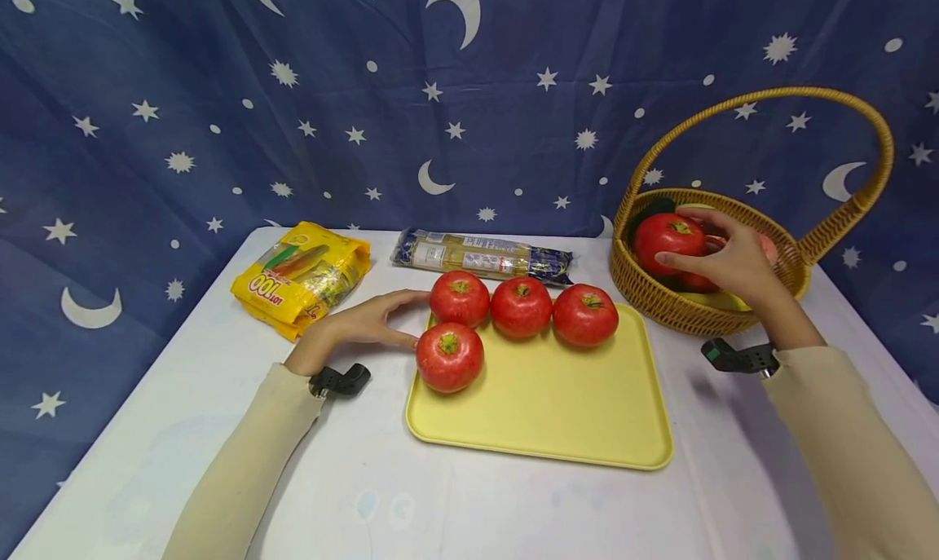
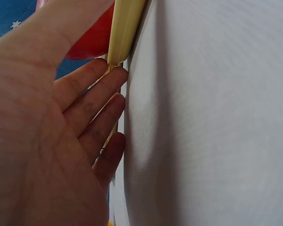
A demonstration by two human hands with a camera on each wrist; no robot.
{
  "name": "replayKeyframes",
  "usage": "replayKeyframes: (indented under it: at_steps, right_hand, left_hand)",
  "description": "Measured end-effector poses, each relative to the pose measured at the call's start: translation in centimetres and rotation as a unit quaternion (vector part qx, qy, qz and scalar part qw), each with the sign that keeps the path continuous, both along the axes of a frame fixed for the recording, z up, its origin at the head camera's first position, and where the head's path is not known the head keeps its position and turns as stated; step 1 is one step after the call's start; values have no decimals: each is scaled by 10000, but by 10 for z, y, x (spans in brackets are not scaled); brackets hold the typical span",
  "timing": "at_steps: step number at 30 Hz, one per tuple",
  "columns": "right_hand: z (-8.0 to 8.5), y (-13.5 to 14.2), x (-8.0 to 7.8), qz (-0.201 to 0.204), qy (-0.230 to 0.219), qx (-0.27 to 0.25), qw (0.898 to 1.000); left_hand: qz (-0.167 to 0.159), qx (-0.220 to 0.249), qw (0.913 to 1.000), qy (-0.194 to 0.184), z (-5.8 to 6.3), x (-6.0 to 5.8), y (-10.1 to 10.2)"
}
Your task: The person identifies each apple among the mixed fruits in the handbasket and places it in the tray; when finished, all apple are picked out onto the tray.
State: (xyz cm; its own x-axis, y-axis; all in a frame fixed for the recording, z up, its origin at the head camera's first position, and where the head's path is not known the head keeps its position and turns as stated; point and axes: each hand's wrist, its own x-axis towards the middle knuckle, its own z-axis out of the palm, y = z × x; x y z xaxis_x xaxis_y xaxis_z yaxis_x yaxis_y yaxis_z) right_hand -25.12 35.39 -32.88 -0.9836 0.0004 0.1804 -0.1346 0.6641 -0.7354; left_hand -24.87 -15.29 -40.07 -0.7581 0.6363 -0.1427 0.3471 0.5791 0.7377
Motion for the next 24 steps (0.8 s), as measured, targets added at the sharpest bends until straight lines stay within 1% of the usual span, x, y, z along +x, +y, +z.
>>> replayKeyframes:
  at_steps: [1,6,12,19,24]
  right_hand:
    - [-4,4,-3,15,54,-55,10000]
    - [-6,7,1,-56,193,-225,9995]
    - [6,-1,17,-235,268,-430,9984]
    - [7,-3,23,-120,683,-711,9951]
    - [6,-6,27,-45,996,-877,9911]
  left_hand:
    - [2,10,10000,-2,0,0,0]
    - [30,25,10000,-53,1,0,-1]
    - [25,-30,10000,-61,1,0,1]
    - [10,-7,10000,-55,2,-1,1]
    - [13,-29,10000,-52,0,-2,1]
